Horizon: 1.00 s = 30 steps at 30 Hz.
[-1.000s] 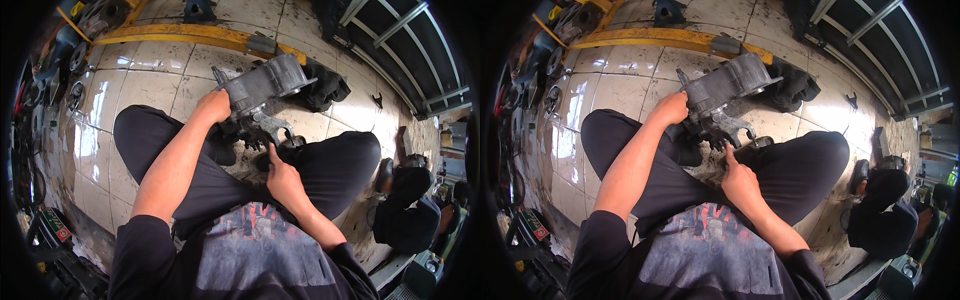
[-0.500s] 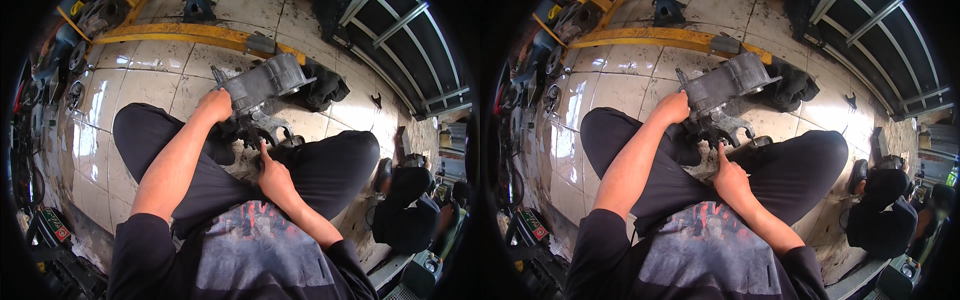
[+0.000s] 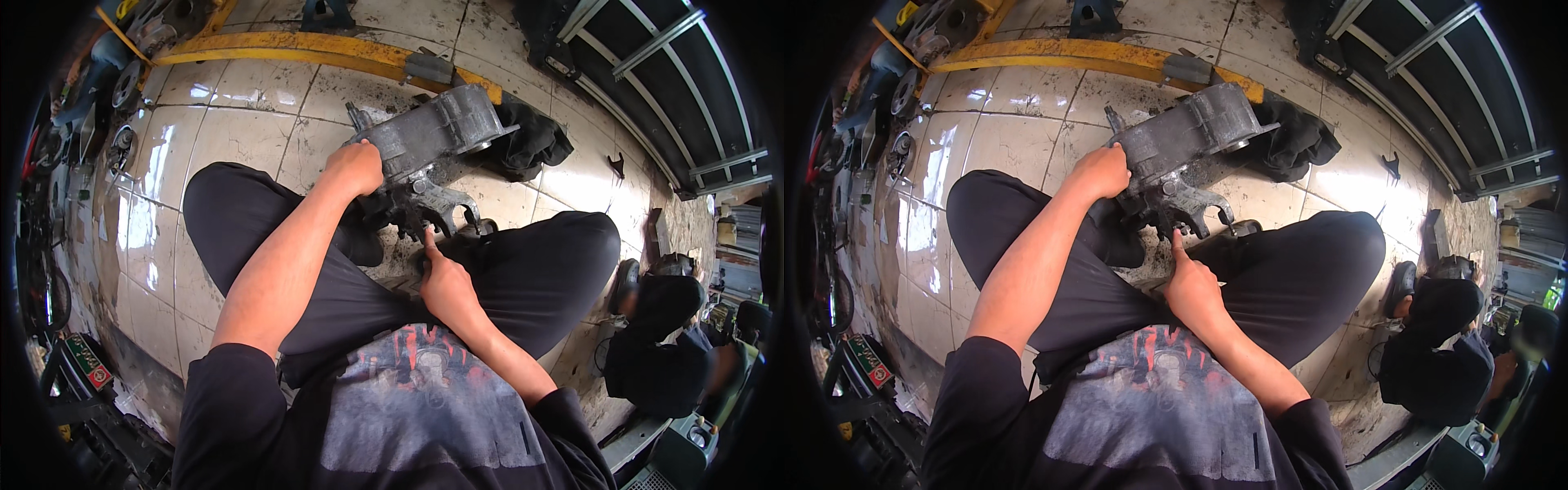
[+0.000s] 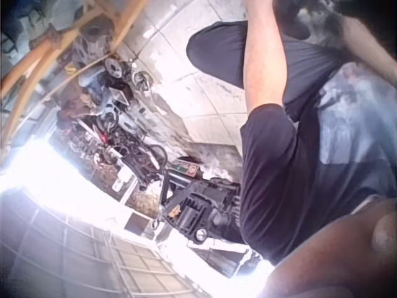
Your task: The person sits on the floor and uses a metal file to scrape and clean a specific area on a dark mechanical component. They hold the part steady with one hand while filing with the other, occasionally adjusting their grip to access different angles of the same spot.
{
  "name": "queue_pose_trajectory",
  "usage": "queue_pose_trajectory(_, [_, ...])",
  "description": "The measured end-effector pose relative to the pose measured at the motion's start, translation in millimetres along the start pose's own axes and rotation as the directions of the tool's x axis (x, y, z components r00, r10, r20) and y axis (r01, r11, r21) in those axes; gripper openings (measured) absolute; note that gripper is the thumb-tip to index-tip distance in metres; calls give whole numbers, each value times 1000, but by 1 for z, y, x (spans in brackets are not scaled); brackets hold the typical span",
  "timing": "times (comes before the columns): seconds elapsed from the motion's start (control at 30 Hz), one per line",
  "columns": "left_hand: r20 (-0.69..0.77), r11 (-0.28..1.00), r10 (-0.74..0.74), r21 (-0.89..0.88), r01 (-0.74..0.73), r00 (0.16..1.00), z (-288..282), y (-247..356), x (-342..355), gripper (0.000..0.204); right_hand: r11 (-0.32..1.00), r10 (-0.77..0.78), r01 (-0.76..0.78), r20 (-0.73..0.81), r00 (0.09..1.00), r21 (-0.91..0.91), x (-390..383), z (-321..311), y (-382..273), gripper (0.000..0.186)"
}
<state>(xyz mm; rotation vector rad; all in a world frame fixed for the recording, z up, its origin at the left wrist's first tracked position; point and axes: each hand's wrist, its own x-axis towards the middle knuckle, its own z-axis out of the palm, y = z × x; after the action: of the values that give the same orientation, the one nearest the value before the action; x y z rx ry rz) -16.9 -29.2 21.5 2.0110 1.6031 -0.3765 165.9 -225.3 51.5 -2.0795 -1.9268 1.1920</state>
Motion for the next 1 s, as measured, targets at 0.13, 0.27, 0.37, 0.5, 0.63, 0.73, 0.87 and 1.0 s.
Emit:
queue_pose_trajectory(0.13, [-51,1000,4,-14,-5,999,11,-10,2,33,968,113,-112,9,994,225,-23,-27,5,59])
queue_pose_trajectory(0.27, [76,1000,3,8,-4,997,-2,0,3,59,983,48,-44,-18,999,179,0,-11,14,59])
queue_pose_trajectory(0.37, [-24,999,-14,-30,14,1000,4,-4,1,32,979,104,-102,-6,995,175,-1,-24,-5,58])
queue_pose_trajectory(0.5, [-36,1000,-9,-7,8,999,14,-10,3,30,989,67,-62,-31,997,134,-12,-29,1,62])
queue_pose_trajectory(0.63, [16,1000,-13,1,13,1000,-1,0,0,29,998,62,-61,10,998,-33,0,-3,1,64])
queue_pose_trajectory(0.73, [16,1000,8,-1,-8,1000,6,-8,3,44,998,58,-59,-43,997,-11,-17,-13,3,62])
queue_pose_trajectory(0.87, [84,999,28,31,-31,996,-3,-1,2,55,995,37,-39,-25,999,-93,-8,-2,3,66])
queue_pose_trajectory(1.0, [50,1000,27,3,-27,998,2,-9,5,55,995,-7,4,-32,999,-105,-12,-8,6,70])
